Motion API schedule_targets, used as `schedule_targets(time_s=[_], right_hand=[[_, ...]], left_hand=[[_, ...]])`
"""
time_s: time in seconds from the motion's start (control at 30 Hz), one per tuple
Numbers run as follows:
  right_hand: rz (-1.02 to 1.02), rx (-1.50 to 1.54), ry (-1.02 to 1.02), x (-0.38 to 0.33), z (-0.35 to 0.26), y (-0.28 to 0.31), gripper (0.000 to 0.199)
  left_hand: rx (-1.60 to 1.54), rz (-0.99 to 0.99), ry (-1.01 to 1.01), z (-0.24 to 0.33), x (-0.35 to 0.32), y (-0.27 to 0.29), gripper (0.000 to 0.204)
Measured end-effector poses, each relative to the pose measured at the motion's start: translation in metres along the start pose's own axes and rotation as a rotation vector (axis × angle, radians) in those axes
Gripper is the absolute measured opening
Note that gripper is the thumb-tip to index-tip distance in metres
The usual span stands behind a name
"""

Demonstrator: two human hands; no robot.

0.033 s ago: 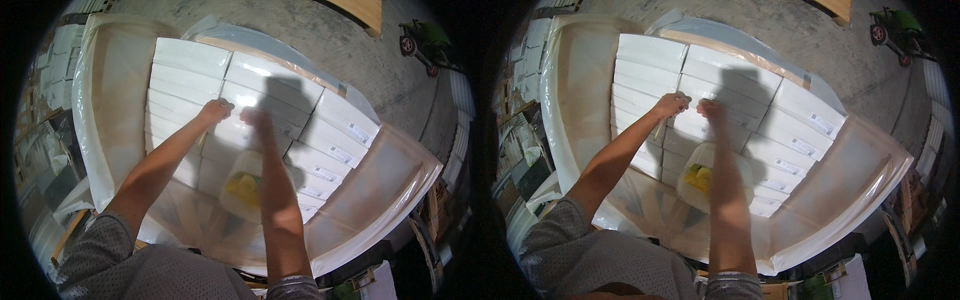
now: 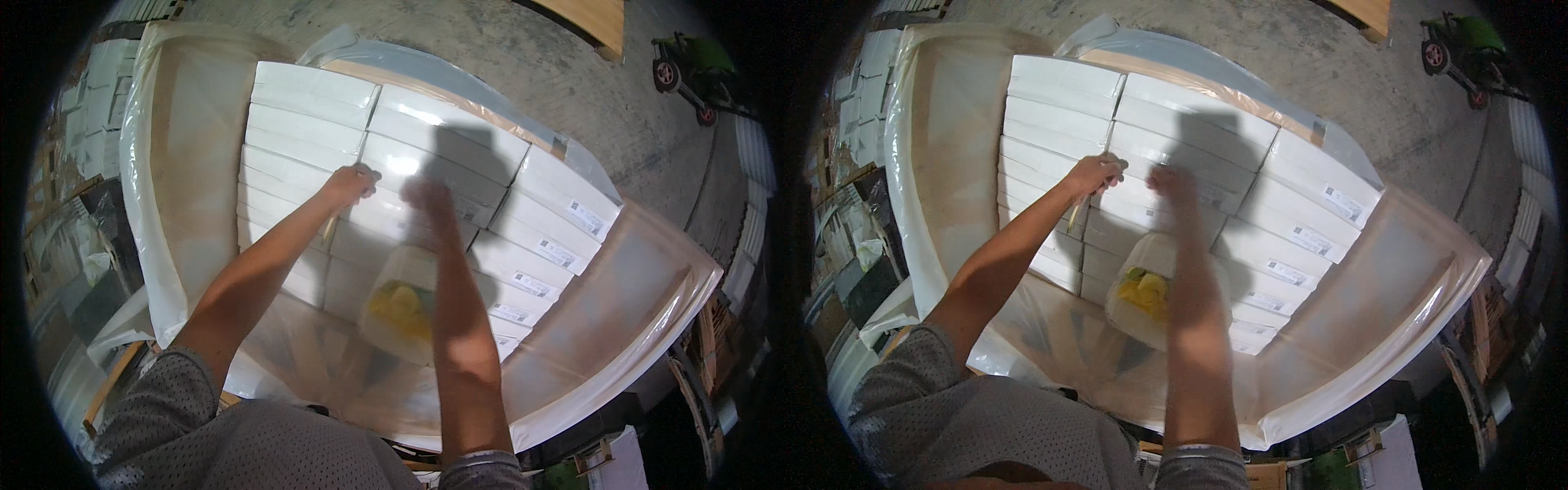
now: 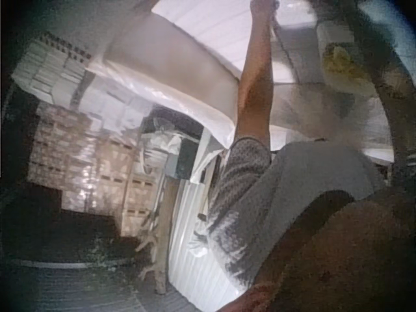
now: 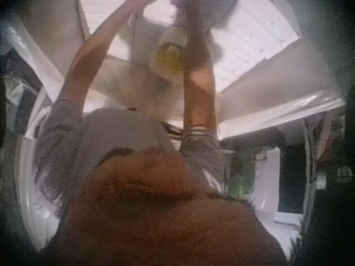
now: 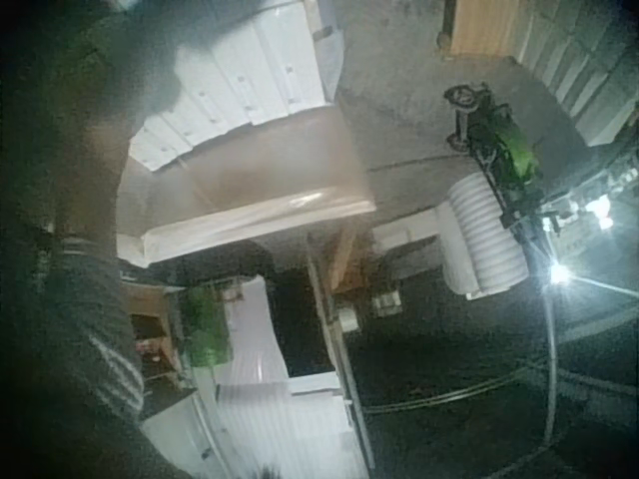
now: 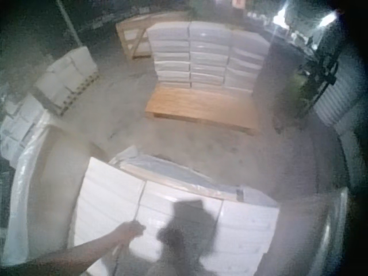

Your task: The person repeatedly picks small white labels from a container and applies them to the top of white rectangular boxes arranged on a plastic-lined pallet. The person handles the labels and boxes by hand, placing each label on a different box in sequence.

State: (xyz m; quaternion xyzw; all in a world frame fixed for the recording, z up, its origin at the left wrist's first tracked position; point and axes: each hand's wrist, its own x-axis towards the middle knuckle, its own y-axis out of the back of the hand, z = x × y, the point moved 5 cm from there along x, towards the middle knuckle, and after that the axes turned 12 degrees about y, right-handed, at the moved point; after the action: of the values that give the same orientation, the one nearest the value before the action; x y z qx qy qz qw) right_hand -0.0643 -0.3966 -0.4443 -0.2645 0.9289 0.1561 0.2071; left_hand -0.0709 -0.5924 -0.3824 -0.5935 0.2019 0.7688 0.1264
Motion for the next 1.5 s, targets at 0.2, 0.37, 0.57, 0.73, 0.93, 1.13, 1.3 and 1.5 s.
schedule_targets(time_s=[0.2,0.37,0.57,0.73,0.93,1.13,1.3,1.5], right_hand=[[0.581,0.449,-0.333,-0.091,0.081,0.124,0.027],[0.619,0.048,-0.014,-0.101,0.045,0.107,0.025],[0.266,0.383,0.152,-0.154,-0.106,-0.018,0.025],[0.322,0.049,0.191,-0.228,-0.195,-0.048,0.032],[0.207,0.494,0.051,-0.286,-0.203,-0.078,0.019],[0.301,0.292,0.190,-0.342,-0.274,-0.067,0.013],[0.405,0.435,0.203,-0.371,-0.317,-0.082,0.016],[0.395,0.381,0.234,-0.390,-0.332,-0.099,0.019]], left_hand=[[-0.176,-0.181,0.064,-0.024,-0.051,0.001,0.033],[-0.270,-0.358,0.030,-0.016,-0.107,-0.018,0.035],[-0.562,-0.608,-0.024,-0.023,-0.176,-0.048,0.047],[-0.539,-0.712,0.057,-0.043,-0.242,-0.063,0.045],[-0.524,-0.890,-0.037,-0.062,-0.335,-0.070,0.057],[-0.217,-0.570,-0.416,-0.101,-0.358,-0.068,0.061],[-0.317,-0.631,-0.368,-0.136,-0.353,-0.066,0.060],[-0.371,-0.607,-0.371,-0.150,-0.383,-0.059,0.056]])
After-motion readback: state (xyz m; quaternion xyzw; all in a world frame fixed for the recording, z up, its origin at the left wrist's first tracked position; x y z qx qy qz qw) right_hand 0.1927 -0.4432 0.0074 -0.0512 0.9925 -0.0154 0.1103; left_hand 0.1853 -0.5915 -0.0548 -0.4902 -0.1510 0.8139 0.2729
